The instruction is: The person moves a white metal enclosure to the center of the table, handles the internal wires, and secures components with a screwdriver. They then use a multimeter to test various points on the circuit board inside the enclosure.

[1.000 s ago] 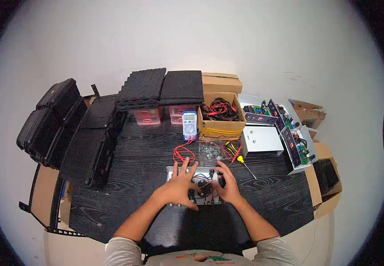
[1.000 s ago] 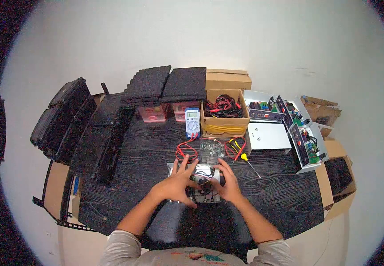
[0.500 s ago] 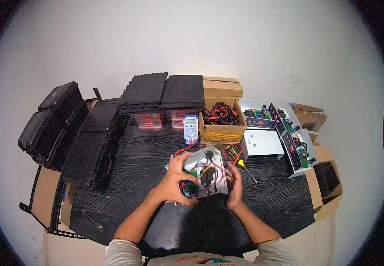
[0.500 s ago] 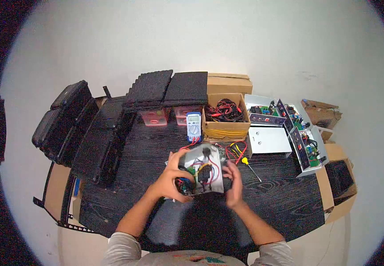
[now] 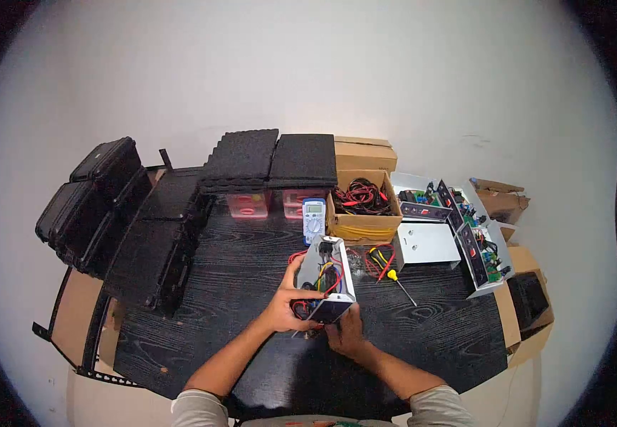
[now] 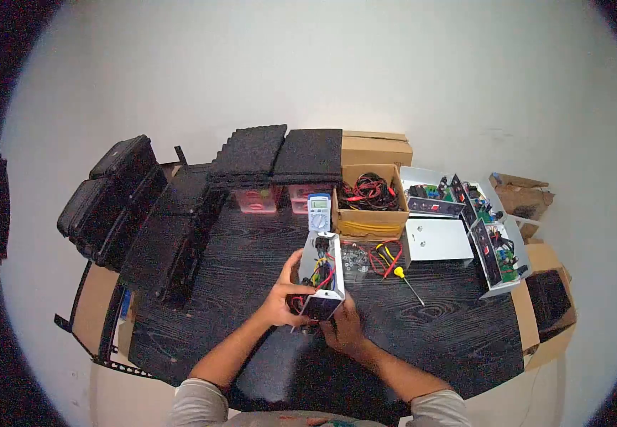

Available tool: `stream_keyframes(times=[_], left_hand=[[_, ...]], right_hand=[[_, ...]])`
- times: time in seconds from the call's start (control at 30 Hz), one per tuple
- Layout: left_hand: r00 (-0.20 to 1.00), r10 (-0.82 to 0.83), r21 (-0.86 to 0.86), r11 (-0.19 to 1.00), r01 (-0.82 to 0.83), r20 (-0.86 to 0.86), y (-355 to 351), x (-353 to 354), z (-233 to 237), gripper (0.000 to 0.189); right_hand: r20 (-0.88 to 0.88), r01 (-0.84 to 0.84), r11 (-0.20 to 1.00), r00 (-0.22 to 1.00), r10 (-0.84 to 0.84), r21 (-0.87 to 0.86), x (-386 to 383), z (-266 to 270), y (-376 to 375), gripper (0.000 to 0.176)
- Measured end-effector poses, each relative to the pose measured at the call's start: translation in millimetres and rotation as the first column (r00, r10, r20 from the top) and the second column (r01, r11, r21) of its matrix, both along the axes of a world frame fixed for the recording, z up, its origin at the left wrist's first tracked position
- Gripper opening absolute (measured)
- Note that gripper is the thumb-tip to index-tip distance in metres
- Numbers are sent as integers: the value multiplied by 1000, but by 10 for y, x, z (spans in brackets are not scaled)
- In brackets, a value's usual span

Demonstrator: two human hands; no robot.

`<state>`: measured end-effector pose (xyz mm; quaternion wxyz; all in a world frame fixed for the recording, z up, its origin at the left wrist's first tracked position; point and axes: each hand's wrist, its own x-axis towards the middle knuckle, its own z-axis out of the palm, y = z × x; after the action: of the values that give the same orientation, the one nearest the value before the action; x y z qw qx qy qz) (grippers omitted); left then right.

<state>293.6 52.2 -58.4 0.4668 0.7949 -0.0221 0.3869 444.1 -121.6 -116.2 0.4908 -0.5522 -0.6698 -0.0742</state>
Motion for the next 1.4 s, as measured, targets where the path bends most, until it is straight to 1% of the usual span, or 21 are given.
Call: stream_keyframes(times=[0.07, 0.17, 0.27, 0.37, 0.47, 0.57, 0.67, 0.7, 0.8, 0.87, 0.9, 1.0, 1.03, 1.13, 1.17, 1.27, 1.3, 1.4], left_hand=[[998, -36, -32, 999, 38, 51, -17, 36, -59, 68], [1000, -17, -38, 999, 17, -4, -30, 0, -118, 66], [996, -66, -56, 996, 69, 51, -18, -6, -145, 63], [998, -45, -45, 998, 47, 47, -27, -36, -131, 60], [996, 69, 62, 995, -72, 52, -44, -97, -67, 54], [969, 221, 250, 938, -242, 108, -116, -152, 85, 51], [936, 317, 258, 901, -348, 155, -166, -212, 161, 51], [910, 371, 282, 867, -411, 186, -183, -221, 164, 55], [911, 382, 438, 799, -411, 156, -120, -278, 130, 58], [913, 377, 241, 882, -405, 155, -168, -285, -57, 64], [914, 375, 136, 908, -396, 155, -209, -271, -61, 67], [921, 309, 26, 946, -324, 237, -285, -216, 17, 80], [950, 246, -60, 969, -238, 193, -346, -217, 102, 88], [945, 311, -195, 938, -288, 101, -522, -137, 329, 82], [961, 273, -189, 947, -261, 39, -561, -182, 453, 67], [956, 290, 90, 954, -286, -38, -550, -243, 561, 51], [951, 305, 108, 948, -298, -56, -620, -243, 709, 43], [956, 271, 39, 963, -268, -112, -687, -269, 825, 44]], right_hand=[[-4, 31, 999, 1000, -31, -23, 36, -111, -21, 61], [22, -11, 1000, 1000, 10, 17, 46, 5, -7, 64], [-25, -64, 998, 998, 65, 27, 8, 7, -19, 66], [-93, -68, 997, 993, 72, 46, -31, -49, 6, 54], [29, -47, 996, 999, 45, 70, -16, 35, -26, 66], [1, -37, 995, 999, 37, 90, -37, 2, -3, 67], [0, -104, 987, 995, 105, 121, -41, 7, 40, 68], [-8, -110, 983, 994, 112, 145, -57, 25, 59, 67], [-21, -118, 974, 992, 124, 192, -86, 74, 93, 66], [-12, -116, 975, 993, 121, 191, -56, 86, 90, 67], [-18, -123, 975, 992, 129, 187, -51, 91, 90, 67], [-27, -139, 974, 989, 146, 181, -48, 114, 95, 69], [-24, -141, 973, 989, 148, 183, -56, 132, 98, 70], [-17, -151, 973, 988, 156, 174, -44, 130, 104, 72], [-16, -155, 973, 987, 160, 169, -40, 127, 105, 73], [-10, -147, 971, 988, 151, 188, -47, 213, 87, 75], [-4, -154, 971, 988, 157, 183, -40, 219, 86, 76], [6, -169, 971, 985, 171, 169, -27, 217, 81, 77]])
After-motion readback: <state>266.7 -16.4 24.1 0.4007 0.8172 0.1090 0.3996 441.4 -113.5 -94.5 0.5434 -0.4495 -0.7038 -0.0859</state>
